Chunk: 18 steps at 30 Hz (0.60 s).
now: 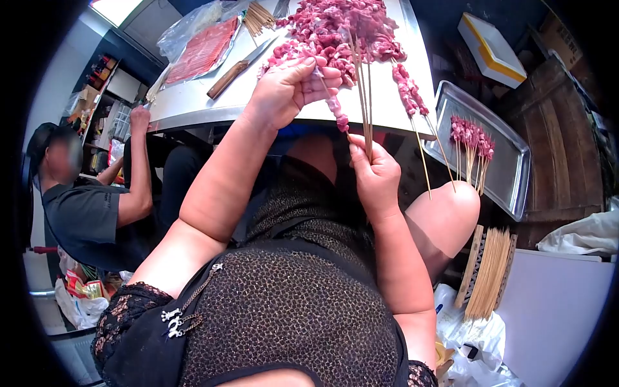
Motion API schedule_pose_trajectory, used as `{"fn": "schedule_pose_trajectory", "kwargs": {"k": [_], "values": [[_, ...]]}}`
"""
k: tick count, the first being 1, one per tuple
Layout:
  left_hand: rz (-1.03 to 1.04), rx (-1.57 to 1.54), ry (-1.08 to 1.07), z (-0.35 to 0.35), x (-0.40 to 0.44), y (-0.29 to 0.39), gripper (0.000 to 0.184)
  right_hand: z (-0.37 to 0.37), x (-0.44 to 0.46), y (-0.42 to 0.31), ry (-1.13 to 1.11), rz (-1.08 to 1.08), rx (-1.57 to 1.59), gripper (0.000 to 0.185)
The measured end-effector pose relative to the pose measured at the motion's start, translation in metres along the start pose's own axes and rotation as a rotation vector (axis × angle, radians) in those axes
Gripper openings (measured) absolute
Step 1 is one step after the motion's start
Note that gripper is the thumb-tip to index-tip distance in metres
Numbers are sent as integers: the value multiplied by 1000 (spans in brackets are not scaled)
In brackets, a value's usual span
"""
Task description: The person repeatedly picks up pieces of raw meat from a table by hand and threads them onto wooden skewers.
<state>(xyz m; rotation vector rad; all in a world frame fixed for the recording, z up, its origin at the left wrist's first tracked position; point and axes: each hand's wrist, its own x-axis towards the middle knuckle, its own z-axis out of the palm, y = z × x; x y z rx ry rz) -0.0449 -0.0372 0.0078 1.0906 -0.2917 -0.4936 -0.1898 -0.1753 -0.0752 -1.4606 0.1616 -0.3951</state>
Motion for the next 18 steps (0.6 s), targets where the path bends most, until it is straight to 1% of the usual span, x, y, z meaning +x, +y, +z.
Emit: {"fn": "schedule_pose_trajectory", "kwargs": {"k": [3,5,7,8,10,11,13,14,15,16,17,18], "values": [[-20,-7,-82,-4,2,-1,27,0,1,0,-1,16,23,18],[-57,-3,-76,1,-1,-7,26,-1,3,-1,-5,25,46,19],[-106,-23,-48,5,-4,-14,23,-1,5,-5,-20,89,146,19],[-109,-22,-50,5,-2,-17,23,-1,6,-3,-17,90,147,19],[-100,-54,-53,4,1,-22,22,-3,7,-1,-28,111,246,20],[-95,-39,-47,4,2,-23,21,-4,7,-2,-27,112,244,20],[-72,-18,-9,4,4,-23,22,-5,6,-12,-69,237,206,21],[-50,6,30,4,5,-22,22,-5,7,-12,-71,235,207,21],[-13,10,10,1,8,-19,23,-5,7,-12,-61,227,147,21],[38,7,66,-1,11,-18,25,-5,7,-11,-50,219,87,21],[38,-29,79,-2,12,-19,27,-6,7,-5,-50,217,89,21],[38,-67,92,-1,13,-18,29,-6,7,1,-22,121,7,21]]}}
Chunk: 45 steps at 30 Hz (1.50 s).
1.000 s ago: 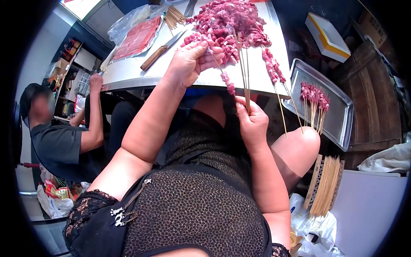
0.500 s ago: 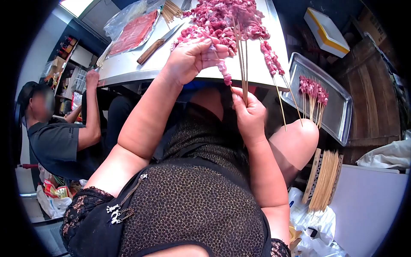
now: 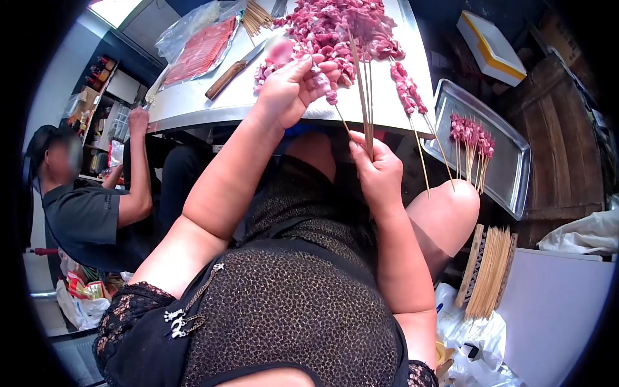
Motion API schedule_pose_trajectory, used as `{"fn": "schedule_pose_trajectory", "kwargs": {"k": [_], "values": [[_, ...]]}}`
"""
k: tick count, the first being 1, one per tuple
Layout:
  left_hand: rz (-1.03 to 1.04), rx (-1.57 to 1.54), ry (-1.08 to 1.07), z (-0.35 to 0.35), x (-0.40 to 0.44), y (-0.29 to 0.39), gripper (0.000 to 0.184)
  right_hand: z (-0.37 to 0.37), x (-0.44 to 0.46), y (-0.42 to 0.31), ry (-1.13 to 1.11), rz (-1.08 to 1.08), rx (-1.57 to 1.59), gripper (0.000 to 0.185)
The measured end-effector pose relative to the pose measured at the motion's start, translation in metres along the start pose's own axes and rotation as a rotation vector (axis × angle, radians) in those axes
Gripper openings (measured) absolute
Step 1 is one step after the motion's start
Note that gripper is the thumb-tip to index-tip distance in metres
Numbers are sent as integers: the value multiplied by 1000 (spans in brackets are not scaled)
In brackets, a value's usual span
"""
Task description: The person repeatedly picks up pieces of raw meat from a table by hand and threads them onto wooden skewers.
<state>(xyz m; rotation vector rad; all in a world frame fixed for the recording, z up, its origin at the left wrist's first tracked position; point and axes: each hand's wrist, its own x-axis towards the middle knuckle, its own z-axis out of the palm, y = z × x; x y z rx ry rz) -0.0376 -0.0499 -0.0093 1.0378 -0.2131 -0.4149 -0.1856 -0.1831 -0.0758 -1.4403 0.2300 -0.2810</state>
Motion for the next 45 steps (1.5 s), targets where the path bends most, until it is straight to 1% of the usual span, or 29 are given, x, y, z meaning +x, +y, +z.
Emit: {"fn": "schedule_pose_trajectory", "kwargs": {"k": [1,2,3,4,6,7,9,11,14,16,17,18,20,21,22,24,25,26,28,30,31,35,37,38,40,41,42,44,45], "values": [[1,0,1,2,0,-2,29,-1,1,5,32,-94,-82,20],[-55,-28,-13,7,-1,-7,30,-1,2,8,31,-93,-83,20],[-110,-56,-29,11,-2,-11,32,0,3,8,45,-167,-119,20],[-91,-68,-14,13,-4,-16,33,1,3,8,60,-242,-155,19],[-88,-192,45,17,-6,-20,29,2,2,9,60,-240,-173,19],[-88,-192,45,17,-4,-22,29,1,1,9,56,-237,-194,19],[-78,-322,20,20,-3,-23,24,2,-1,8,28,-209,-174,19],[-71,-299,38,29,-12,-21,23,6,-3,4,-20,-165,-143,17],[-67,-265,68,35,-17,-17,23,12,-8,-7,-27,-138,-115,18],[-92,-231,-25,33,-15,-17,28,10,-10,-4,-34,-95,-46,18],[-71,-257,-85,32,-14,-19,35,9,-8,-4,-40,-62,24,19],[-70,-260,-88,33,-14,-17,35,6,-6,-5,-39,-64,21,19],[-150,-413,-210,30,-17,-11,51,0,-2,-8,13,7,230,20],[-165,-407,-265,22,-16,-9,54,-2,-1,-9,13,30,269,19],[-163,-406,-268,19,-15,-13,54,-4,-1,-9,12,27,269,19],[-201,27,-187,18,-21,-19,48,-5,-2,-9,20,50,250,19],[-201,113,-219,18,-26,-21,40,-3,-2,-7,19,51,251,19],[-211,59,-214,19,-29,-26,35,-1,-3,-4,28,45,230,19],[-220,-45,-185,16,-29,-31,30,2,-5,-5,36,38,208,20],[-230,-66,-181,16,-29,-34,29,3,-8,-11,-25,100,233,21],[-243,-85,-177,17,-30,-34,29,3,-7,-8,-40,91,248,22],[-244,-45,-245,15,-30,-29,28,1,-7,-9,-32,92,239,21],[-252,95,-225,15,-28,-14,31,-1,-6,-9,-26,80,245,20],[-182,66,-245,7,-21,-14,35,-1,-7,-11,-27,80,245,20],[-96,1,-181,3,-10,-3,39,-1,-9,-17,-43,130,225,20],[-75,17,-158,1,-7,1,38,-1,-10,-16,-46,130,226,20],[-27,35,-197,-2,-3,2,36,0,-9,-16,-62,145,203,20],[-37,67,-200,-7,2,1,33,0,-8,-12,-77,163,180,20],[-38,67,-200,-7,2,1,33,0,-7,-10,-92,157,223,20]]}}
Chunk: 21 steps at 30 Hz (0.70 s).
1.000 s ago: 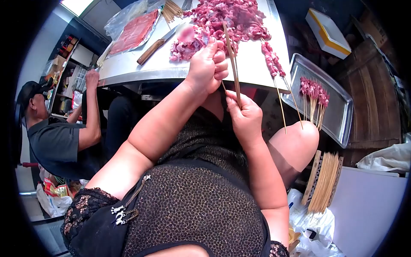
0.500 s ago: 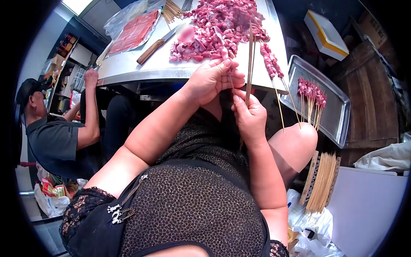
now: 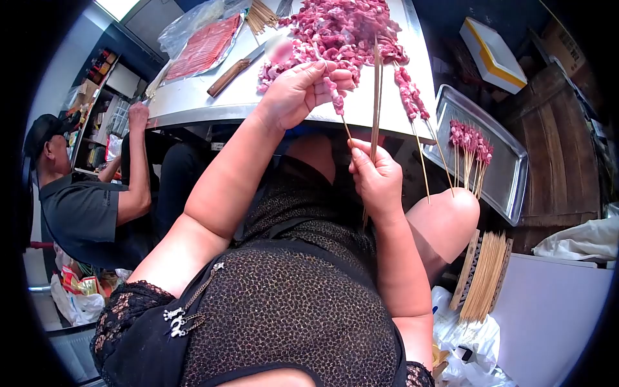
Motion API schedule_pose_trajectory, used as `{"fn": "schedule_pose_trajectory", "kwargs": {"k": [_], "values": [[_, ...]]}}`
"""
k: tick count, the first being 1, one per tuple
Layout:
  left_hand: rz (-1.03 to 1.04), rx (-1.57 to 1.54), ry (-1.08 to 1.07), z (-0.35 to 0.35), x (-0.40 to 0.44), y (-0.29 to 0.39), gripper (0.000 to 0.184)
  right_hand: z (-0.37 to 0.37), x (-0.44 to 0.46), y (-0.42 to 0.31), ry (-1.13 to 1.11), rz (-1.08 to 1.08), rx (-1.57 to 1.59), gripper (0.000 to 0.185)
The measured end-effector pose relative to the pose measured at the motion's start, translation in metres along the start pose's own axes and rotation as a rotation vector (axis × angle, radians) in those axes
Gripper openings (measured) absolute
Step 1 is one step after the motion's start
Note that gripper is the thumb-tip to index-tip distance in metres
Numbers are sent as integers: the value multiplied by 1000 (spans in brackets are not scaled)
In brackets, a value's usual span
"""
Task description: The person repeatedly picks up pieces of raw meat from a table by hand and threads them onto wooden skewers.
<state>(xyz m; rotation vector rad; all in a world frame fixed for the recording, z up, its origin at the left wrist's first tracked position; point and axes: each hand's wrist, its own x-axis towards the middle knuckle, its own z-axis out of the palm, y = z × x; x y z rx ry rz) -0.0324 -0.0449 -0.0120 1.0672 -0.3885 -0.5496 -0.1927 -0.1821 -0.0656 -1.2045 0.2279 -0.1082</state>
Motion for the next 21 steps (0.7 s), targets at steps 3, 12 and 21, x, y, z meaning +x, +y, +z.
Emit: {"fn": "schedule_pose_trajectory", "kwargs": {"k": [3,12,21], "values": [[-42,-57,-3,1,1,-3,31,-3,-1,-9,-63,96,141,20],[-171,-230,-55,8,-9,-16,41,-5,-4,-17,-74,204,211,20],[162,100,286,5,-28,58,37,-36,-5,-106,397,-626,-1228,22]]}}
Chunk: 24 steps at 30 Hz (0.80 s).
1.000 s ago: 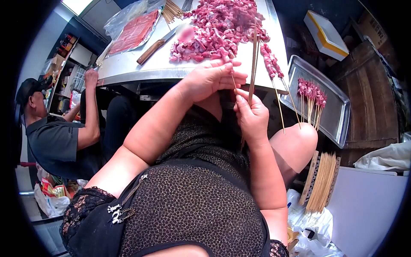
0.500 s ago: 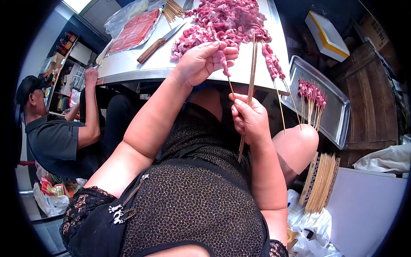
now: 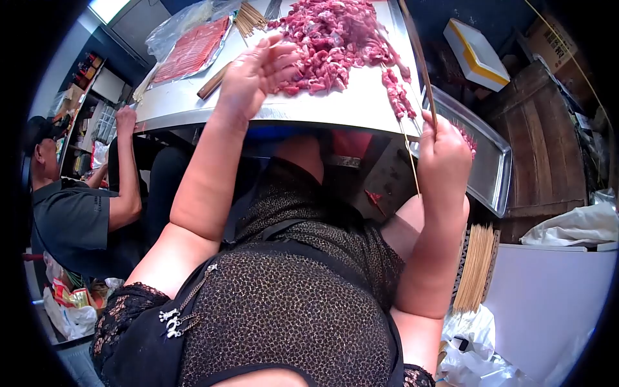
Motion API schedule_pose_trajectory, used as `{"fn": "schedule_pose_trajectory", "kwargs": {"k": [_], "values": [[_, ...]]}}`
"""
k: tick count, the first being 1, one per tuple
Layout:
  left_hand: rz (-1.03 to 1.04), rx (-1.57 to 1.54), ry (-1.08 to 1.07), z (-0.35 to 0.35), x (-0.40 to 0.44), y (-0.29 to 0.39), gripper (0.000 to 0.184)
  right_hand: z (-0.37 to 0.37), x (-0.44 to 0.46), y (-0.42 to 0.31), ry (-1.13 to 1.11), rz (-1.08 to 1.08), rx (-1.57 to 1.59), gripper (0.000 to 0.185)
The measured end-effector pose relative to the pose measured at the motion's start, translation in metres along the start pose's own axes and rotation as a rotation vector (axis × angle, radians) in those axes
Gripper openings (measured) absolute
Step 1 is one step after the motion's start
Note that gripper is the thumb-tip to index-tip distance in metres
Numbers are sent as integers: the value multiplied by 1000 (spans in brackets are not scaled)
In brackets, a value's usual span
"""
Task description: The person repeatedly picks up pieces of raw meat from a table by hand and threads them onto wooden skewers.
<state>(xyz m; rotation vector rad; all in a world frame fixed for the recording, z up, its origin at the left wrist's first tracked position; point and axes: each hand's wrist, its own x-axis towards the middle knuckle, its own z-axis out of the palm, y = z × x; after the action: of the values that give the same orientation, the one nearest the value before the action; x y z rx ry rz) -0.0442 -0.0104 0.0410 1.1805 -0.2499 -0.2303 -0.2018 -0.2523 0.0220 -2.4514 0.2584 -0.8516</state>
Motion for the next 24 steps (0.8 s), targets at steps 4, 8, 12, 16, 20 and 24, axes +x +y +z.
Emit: {"fn": "schedule_pose_trajectory", "kwargs": {"k": [4,8,12,16,20,24], "values": [[130,141,30,-45,25,-12,28,17,4,29,-172,-83,-476,16],[282,1010,-106,-57,28,-35,20,6,-6,-15,16,2,-388,25],[328,1572,-122,-43,21,-51,17,31,-11,-22,-319,253,472,33],[292,1516,-127,-32,16,-37,19,70,-30,-25,-395,492,889,33],[-7,464,-97,-37,28,-47,20,94,-43,-9,-449,501,963,31],[-188,3,-114,-21,22,-48,28,103,-48,-4,-389,497,1002,22]]}}
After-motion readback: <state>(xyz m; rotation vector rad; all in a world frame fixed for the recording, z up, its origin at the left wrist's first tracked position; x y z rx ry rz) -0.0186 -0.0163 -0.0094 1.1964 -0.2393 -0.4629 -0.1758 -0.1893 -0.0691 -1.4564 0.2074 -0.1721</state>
